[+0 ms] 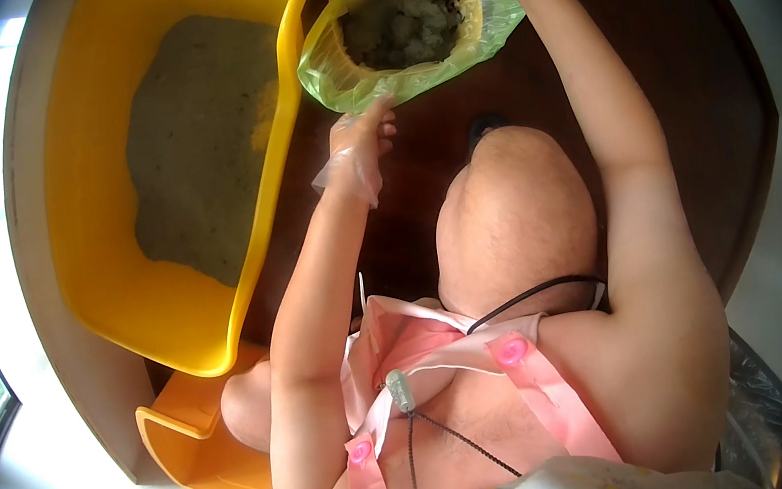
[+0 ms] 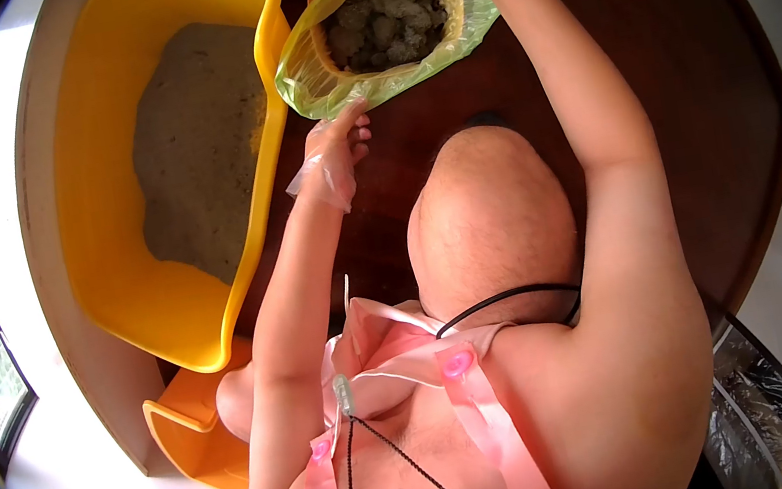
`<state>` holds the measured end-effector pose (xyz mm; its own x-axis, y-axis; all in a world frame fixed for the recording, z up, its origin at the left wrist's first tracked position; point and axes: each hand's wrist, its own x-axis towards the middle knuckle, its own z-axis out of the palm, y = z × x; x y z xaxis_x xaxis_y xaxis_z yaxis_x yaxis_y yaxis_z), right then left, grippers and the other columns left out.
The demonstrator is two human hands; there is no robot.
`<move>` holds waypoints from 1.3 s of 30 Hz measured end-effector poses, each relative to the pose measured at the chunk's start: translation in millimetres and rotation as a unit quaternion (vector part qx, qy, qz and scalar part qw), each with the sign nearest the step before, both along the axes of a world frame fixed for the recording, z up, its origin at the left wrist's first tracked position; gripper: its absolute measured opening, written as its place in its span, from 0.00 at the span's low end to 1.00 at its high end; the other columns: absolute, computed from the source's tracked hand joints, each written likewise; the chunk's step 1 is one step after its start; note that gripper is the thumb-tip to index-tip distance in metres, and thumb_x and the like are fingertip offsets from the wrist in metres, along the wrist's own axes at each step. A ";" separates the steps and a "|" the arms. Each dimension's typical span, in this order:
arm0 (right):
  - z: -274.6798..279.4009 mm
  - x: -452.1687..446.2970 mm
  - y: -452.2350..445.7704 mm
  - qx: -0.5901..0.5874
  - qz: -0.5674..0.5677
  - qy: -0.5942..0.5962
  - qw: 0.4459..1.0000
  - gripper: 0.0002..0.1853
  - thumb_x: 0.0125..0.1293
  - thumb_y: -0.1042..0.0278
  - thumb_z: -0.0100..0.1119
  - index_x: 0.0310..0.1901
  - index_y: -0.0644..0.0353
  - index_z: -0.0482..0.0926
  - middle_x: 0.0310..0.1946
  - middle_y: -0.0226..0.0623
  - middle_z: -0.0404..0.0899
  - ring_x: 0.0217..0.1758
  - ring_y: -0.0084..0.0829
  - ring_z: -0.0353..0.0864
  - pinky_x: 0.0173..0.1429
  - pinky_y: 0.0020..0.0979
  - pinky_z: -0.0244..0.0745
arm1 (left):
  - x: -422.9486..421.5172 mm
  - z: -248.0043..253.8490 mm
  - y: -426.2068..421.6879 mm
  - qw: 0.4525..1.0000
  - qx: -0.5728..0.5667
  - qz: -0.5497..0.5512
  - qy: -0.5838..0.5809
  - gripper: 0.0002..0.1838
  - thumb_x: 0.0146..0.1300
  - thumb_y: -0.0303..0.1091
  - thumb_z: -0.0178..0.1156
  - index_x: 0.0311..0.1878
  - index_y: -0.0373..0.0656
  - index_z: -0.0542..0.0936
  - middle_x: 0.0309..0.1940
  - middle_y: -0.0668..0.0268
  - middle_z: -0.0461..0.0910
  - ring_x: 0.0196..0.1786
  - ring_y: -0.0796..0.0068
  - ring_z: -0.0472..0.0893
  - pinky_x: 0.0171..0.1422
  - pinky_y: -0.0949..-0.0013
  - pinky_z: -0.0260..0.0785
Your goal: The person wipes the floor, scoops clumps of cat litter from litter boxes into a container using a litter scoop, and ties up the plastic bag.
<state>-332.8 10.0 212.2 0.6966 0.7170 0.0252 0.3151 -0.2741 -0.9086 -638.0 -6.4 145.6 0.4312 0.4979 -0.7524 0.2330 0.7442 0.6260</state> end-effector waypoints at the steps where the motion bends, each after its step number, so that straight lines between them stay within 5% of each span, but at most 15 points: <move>1: 6.7 -4.9 8.1 -0.033 0.024 -0.018 0.999 0.45 0.69 0.68 0.70 0.83 0.46 0.56 0.33 0.32 0.84 0.26 0.22 0.82 0.34 0.29 0.80 | -2.1 1.4 -1.0 1.000 -0.003 -0.008 0.001 0.19 0.62 0.44 0.75 0.49 0.45 0.82 0.36 0.74 0.82 0.35 0.83 0.78 0.39 0.76 0.68; 5: -11.4 -7.3 28.0 0.022 0.121 -0.245 0.962 0.37 0.69 0.65 0.71 0.78 0.53 0.68 0.35 0.35 0.85 0.31 0.26 0.85 0.40 0.32 0.82 | -3.8 2.6 -0.3 1.000 -0.016 -0.015 -0.001 0.19 0.64 0.46 0.74 0.49 0.45 0.83 0.36 0.76 0.82 0.35 0.84 0.78 0.40 0.76 0.67; 6: -11.2 -4.2 27.9 -0.085 0.083 0.000 0.993 0.25 0.65 0.64 0.74 0.62 0.62 0.81 0.37 0.38 0.87 0.36 0.29 0.86 0.44 0.35 0.83 | -3.6 2.5 -0.8 0.999 -0.037 -0.025 -0.005 0.18 0.64 0.47 0.73 0.49 0.46 0.84 0.36 0.76 0.82 0.35 0.85 0.78 0.40 0.76 0.67; 9: -23.9 -15.8 23.6 -0.032 0.136 -0.040 0.989 0.17 0.62 0.64 0.77 0.46 0.65 0.83 0.38 0.39 0.88 0.40 0.28 0.87 0.46 0.34 0.82 | 1.6 5.1 -7.0 0.996 -0.069 -0.056 -0.020 0.17 0.66 0.49 0.72 0.48 0.47 0.85 0.37 0.77 0.81 0.36 0.85 0.78 0.41 0.77 0.66; 16: -17.4 -43.1 21.7 -0.036 0.048 -0.162 0.985 0.23 0.56 0.66 0.79 0.49 0.67 0.81 0.42 0.47 0.89 0.44 0.44 0.89 0.50 0.42 0.83 | 14.6 -3.9 -25.8 0.998 -0.045 -0.025 -0.038 0.16 0.65 0.45 0.74 0.49 0.46 0.83 0.39 0.75 0.81 0.36 0.85 0.76 0.42 0.77 0.69; 24: -23.6 -64.3 15.4 -0.049 0.095 -0.167 0.980 0.21 0.59 0.66 0.76 0.51 0.66 0.81 0.44 0.44 0.88 0.44 0.40 0.87 0.49 0.39 0.82 | 11.7 -2.4 -22.7 0.999 -0.002 -0.041 -0.005 0.18 0.64 0.41 0.73 0.49 0.38 0.85 0.38 0.69 0.84 0.37 0.81 0.77 0.43 0.74 0.71; 39: -71.1 -112.3 27.1 -0.017 0.107 -0.177 0.978 0.20 0.63 0.66 0.74 0.53 0.64 0.80 0.45 0.40 0.87 0.41 0.33 0.82 0.46 0.33 0.78 | 6.4 8.5 -17.9 0.992 0.046 -0.118 0.013 0.13 0.64 0.43 0.75 0.35 0.45 0.85 0.31 0.74 0.82 0.30 0.85 0.73 0.35 0.77 0.65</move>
<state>-445.0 37.1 141.1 0.4823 0.8502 0.2111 0.6617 -0.1957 -0.7237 -631.7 -24.2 154.1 0.5245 0.4520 -0.7215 0.4117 0.6071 0.6796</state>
